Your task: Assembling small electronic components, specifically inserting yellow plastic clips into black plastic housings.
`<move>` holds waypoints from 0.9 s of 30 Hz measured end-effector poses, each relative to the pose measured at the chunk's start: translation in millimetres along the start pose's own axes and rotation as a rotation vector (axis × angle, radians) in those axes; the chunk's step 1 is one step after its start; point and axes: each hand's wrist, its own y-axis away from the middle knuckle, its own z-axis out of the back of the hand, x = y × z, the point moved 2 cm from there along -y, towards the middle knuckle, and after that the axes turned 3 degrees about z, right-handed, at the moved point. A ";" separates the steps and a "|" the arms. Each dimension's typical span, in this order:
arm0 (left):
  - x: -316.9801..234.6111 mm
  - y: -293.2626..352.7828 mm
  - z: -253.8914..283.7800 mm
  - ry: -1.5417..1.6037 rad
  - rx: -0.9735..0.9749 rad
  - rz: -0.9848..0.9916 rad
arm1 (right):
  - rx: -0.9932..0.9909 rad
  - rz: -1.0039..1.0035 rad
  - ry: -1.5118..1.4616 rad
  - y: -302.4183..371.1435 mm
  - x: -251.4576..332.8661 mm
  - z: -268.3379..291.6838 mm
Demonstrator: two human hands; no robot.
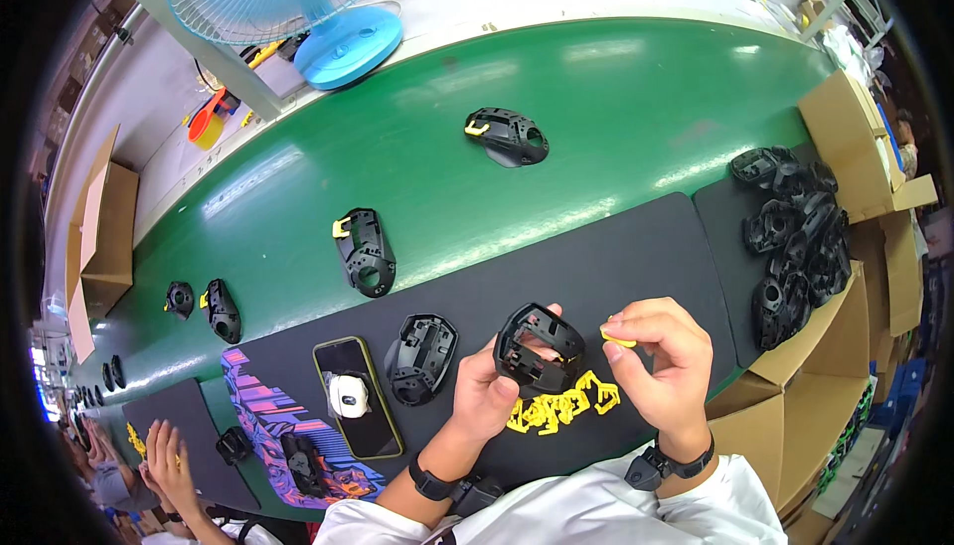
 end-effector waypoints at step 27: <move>-3.3 -8.4 -5.7 -0.282 -0.203 -0.261 | 0.313 0.238 0.137 -1.7 25.2 -10.5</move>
